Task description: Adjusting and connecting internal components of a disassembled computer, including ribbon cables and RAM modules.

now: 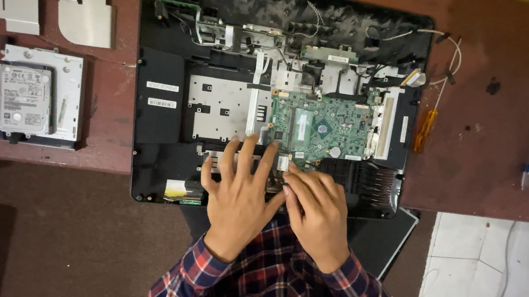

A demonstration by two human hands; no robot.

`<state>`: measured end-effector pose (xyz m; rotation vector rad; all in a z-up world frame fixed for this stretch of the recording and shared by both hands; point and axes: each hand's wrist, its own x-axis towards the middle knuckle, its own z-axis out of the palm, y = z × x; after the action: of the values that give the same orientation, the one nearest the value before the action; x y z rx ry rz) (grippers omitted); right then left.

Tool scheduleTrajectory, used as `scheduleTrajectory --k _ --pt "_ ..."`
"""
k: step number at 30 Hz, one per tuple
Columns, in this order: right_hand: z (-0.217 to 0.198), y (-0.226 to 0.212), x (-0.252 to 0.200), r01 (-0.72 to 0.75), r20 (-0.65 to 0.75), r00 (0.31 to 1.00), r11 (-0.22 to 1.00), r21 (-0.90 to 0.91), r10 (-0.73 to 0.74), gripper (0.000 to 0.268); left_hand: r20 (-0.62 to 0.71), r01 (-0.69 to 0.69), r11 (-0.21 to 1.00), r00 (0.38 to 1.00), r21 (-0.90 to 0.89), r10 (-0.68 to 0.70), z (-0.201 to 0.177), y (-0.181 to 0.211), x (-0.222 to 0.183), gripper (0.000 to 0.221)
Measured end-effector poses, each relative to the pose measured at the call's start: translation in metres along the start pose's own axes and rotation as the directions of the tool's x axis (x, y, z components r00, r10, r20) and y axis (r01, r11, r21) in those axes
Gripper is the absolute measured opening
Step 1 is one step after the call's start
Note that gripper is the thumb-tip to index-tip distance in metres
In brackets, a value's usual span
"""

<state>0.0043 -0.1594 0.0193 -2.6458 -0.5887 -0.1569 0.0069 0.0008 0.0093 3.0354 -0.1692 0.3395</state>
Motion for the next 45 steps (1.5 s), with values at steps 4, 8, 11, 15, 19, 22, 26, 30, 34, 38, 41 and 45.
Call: scheduleTrajectory --k 4,8,11,15,19,22,26,30,34,38,41,45 --pt "-0.001 0.0 0.0 0.024 -0.018 1.0 0.999 -0.022 -0.025 0.022 0.002 -0.022 1.0 1.0 0.011 0.022 -0.001 0.0 0.0 0.068" --pt "-0.001 -0.001 -0.002 0.034 -0.038 0.999 0.999 -0.025 -0.035 0.022 0.016 -0.034 0.999 0.999 0.034 0.034 -0.005 0.0 0.001 0.066" --pt "-0.001 -0.003 -0.002 0.028 -0.043 0.999 0.999 -0.028 -0.029 0.023 0.039 -0.041 0.998 0.998 -0.04 0.043 -0.008 -0.001 0.007 0.055" --pt "0.002 -0.006 -0.008 -0.012 -0.046 0.999 0.999 -0.046 0.009 0.029 0.01 -0.06 0.991 0.998 -0.123 0.062 -0.015 -0.004 0.024 0.022" --pt "0.004 -0.008 -0.01 -0.023 -0.033 0.999 0.999 -0.034 0.022 0.029 -0.005 -0.088 0.982 0.996 -0.167 0.089 0.002 -0.008 0.038 0.021" --pt "0.006 -0.007 -0.012 -0.02 -0.036 0.999 1.0 -0.016 0.02 0.027 -0.052 -0.225 0.968 0.974 -0.115 0.22 0.016 -0.01 0.047 0.018" --pt "0.009 -0.003 -0.014 -0.013 -0.057 0.998 1.0 -0.006 0.013 0.029 -0.08 -0.333 0.943 0.941 -0.022 0.33 0.017 -0.012 0.056 0.016" --pt "0.009 -0.002 -0.015 -0.005 -0.053 0.999 1.0 -0.002 0.005 0.029 -0.101 -0.419 0.902 0.898 0.101 0.428 0.016 -0.014 0.061 0.019" --pt "0.011 0.0 -0.016 -0.008 -0.059 0.998 1.0 0.012 0.009 0.03 -0.064 -0.464 0.867 0.874 0.182 0.481 0.014 -0.016 0.064 0.016" --pt "0.012 0.001 -0.017 0.002 -0.066 0.998 1.0 0.02 0.0 0.031 -0.063 -0.484 0.846 0.859 0.225 0.508 0.016 -0.017 0.063 0.021" --pt "0.013 0.001 -0.017 0.007 -0.077 0.997 1.0 0.015 -0.006 0.031 -0.06 -0.475 0.844 0.862 0.25 0.503 0.019 -0.017 0.061 0.023" --pt "0.015 0.002 -0.018 0.011 -0.086 0.996 1.0 0.022 -0.009 0.03 -0.073 -0.421 0.88 0.892 0.221 0.446 0.023 -0.018 0.061 0.021"
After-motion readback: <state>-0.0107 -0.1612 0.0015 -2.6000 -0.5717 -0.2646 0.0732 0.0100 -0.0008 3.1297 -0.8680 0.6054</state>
